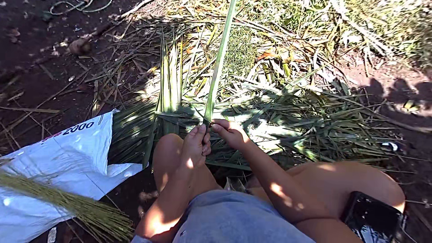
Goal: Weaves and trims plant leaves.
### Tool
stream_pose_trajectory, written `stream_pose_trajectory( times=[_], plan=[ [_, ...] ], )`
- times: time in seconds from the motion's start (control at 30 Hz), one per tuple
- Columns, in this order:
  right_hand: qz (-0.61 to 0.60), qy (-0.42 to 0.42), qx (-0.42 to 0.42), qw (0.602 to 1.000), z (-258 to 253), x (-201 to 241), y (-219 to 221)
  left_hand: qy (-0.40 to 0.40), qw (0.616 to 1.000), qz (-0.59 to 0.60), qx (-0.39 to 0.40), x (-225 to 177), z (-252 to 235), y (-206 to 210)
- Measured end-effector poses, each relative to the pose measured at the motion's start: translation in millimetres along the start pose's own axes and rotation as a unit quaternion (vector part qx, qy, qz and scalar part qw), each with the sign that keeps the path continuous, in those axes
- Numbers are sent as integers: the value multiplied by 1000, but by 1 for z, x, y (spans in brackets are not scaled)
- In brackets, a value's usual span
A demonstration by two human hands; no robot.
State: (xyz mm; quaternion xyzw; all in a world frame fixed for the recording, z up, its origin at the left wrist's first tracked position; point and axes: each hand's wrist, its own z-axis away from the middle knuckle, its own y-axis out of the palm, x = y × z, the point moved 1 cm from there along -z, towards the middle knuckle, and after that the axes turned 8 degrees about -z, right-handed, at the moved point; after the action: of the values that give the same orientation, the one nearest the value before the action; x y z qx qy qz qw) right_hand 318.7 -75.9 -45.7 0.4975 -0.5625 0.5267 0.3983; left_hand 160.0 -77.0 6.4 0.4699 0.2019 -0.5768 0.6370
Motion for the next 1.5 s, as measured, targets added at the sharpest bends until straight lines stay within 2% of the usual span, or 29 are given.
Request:
stream_pose_trajectory(
  times=[0.1,0.2,0.3,0.37,0.43,0.53,0.6,0.7,0.87,0.93,1.0,1.1,1.27,1.33,1.4,1.5],
  plan=[
    [39,-36,-10,999,-1,-2,-2,-9,1000,2,4,1,2,-1],
    [136,-64,-44,988,-4,4,-5,-17,1000,6,16,4,4,-1],
    [167,-31,-104,980,-8,11,-20,-45,998,-9,43,12,11,2],
    [104,25,-114,988,-10,12,-37,-57,997,-19,58,19,13,1],
    [-44,83,-68,993,-11,10,-49,-65,995,-25,66,23,13,-3],
    [-304,159,41,938,-10,5,-54,-69,993,-50,83,23,11,-12],
    [-385,164,27,908,-8,0,-53,-72,989,-81,97,19,11,-19],
    [-422,173,-28,890,-8,-6,-60,-73,982,-136,110,13,8,-35],
    [-453,124,-69,880,-21,-15,-110,-38,968,-236,81,-16,-2,-90],
    [-409,122,-128,895,-27,-7,-132,-18,962,-265,61,-33,-7,-117],
    [-391,123,-183,894,-31,1,-156,0,957,-287,42,-49,-13,-141],
    [-401,118,-203,886,-36,7,-193,10,941,-333,51,-66,-23,-175],
    [-342,150,-289,882,-34,12,-253,15,934,-356,39,-71,-44,-236],
    [-341,173,-344,858,-26,12,-281,0,933,-359,26,-69,-48,-260],
    [-340,185,-394,834,-13,14,-307,-16,934,-357,3,-67,-50,-287],
    [-303,163,-445,827,13,16,-346,-25,941,-331,-70,-62,-47,-332]
  ],
)
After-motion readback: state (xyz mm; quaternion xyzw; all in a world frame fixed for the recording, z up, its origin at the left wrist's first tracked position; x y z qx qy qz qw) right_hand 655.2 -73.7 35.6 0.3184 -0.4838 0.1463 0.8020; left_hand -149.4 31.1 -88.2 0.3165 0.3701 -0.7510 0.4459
